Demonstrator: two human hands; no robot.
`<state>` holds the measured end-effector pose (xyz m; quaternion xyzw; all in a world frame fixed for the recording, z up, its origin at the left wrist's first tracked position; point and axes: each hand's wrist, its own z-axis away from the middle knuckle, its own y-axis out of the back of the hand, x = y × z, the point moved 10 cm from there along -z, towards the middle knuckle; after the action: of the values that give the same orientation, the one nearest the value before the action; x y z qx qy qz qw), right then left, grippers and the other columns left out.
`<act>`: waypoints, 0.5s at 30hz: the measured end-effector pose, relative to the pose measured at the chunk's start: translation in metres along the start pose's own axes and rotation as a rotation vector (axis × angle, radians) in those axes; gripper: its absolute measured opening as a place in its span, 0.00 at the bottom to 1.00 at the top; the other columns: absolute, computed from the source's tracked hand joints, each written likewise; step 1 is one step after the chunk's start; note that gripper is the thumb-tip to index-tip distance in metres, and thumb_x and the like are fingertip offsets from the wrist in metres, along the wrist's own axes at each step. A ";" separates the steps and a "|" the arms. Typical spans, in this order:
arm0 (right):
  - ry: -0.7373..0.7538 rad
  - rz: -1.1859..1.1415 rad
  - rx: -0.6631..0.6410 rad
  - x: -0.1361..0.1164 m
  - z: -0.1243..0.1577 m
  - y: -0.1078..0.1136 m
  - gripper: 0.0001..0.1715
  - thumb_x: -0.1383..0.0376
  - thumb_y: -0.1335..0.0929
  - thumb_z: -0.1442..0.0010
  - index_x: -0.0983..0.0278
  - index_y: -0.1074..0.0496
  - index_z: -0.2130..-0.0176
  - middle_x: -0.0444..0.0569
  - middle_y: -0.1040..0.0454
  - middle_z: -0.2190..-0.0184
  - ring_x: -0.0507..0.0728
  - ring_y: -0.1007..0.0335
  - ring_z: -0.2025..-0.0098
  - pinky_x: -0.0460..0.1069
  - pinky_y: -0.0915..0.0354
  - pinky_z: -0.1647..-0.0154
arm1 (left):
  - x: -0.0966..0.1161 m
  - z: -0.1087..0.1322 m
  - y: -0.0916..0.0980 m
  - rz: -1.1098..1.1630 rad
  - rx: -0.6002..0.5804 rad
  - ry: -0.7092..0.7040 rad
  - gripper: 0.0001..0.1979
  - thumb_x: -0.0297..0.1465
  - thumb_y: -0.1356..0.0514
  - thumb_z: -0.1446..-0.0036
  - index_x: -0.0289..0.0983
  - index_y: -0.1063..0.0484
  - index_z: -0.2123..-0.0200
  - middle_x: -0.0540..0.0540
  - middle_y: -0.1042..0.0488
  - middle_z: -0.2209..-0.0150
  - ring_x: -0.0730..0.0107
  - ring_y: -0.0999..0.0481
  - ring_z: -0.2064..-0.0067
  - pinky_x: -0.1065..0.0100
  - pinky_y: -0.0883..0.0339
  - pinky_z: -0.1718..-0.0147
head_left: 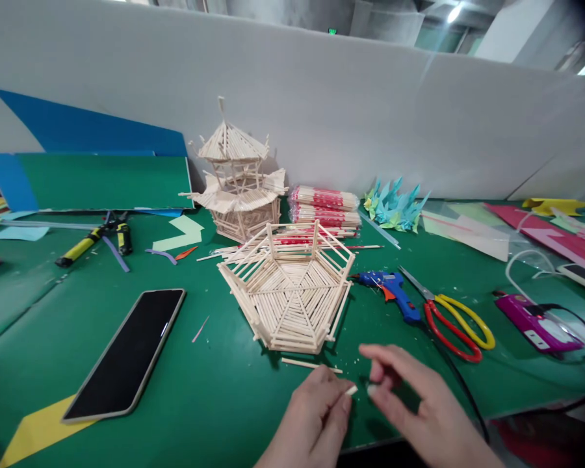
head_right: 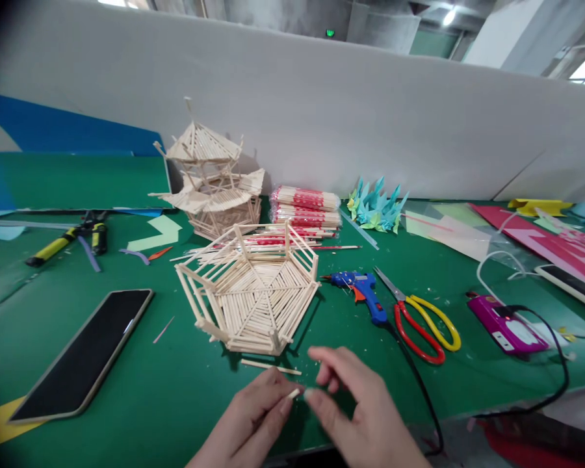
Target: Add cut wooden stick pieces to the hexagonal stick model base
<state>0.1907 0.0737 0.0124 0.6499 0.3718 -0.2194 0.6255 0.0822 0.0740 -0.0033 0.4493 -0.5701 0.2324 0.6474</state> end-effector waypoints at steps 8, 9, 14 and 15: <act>-0.021 -0.157 0.278 0.002 0.001 0.024 0.07 0.64 0.34 0.46 0.62 0.26 0.71 0.45 0.25 0.77 0.52 0.29 0.76 0.41 0.33 0.75 | -0.021 0.005 0.004 -0.022 0.014 0.086 0.14 0.33 0.49 0.42 0.33 0.27 0.73 0.48 0.34 0.78 0.73 0.35 0.74 0.74 0.41 0.75; -0.120 -0.201 0.401 0.018 0.007 0.035 0.08 0.61 0.33 0.46 0.62 0.25 0.71 0.46 0.24 0.77 0.52 0.29 0.77 0.41 0.33 0.77 | -0.025 0.007 0.001 -0.008 0.008 0.089 0.15 0.34 0.48 0.42 0.33 0.27 0.74 0.48 0.33 0.78 0.73 0.34 0.74 0.74 0.41 0.74; -0.424 -0.617 0.660 0.065 0.034 0.022 0.14 0.56 0.28 0.55 0.65 0.25 0.72 0.48 0.24 0.78 0.52 0.30 0.79 0.42 0.32 0.80 | -0.014 0.008 -0.018 0.033 0.035 -0.088 0.25 0.46 0.52 0.45 0.34 0.24 0.75 0.38 0.26 0.68 0.64 0.27 0.66 0.68 0.35 0.68; -0.459 -0.709 0.638 0.068 0.035 0.012 0.14 0.57 0.26 0.57 0.65 0.24 0.72 0.48 0.24 0.78 0.52 0.30 0.79 0.42 0.32 0.80 | -0.015 0.007 -0.028 0.089 -0.032 -0.061 0.24 0.44 0.52 0.44 0.33 0.24 0.64 0.37 0.25 0.66 0.65 0.26 0.68 0.69 0.34 0.69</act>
<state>0.2488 0.0543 -0.0353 0.5778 0.3369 -0.6562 0.3493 0.0972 0.0576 -0.0268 0.4200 -0.6125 0.2381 0.6259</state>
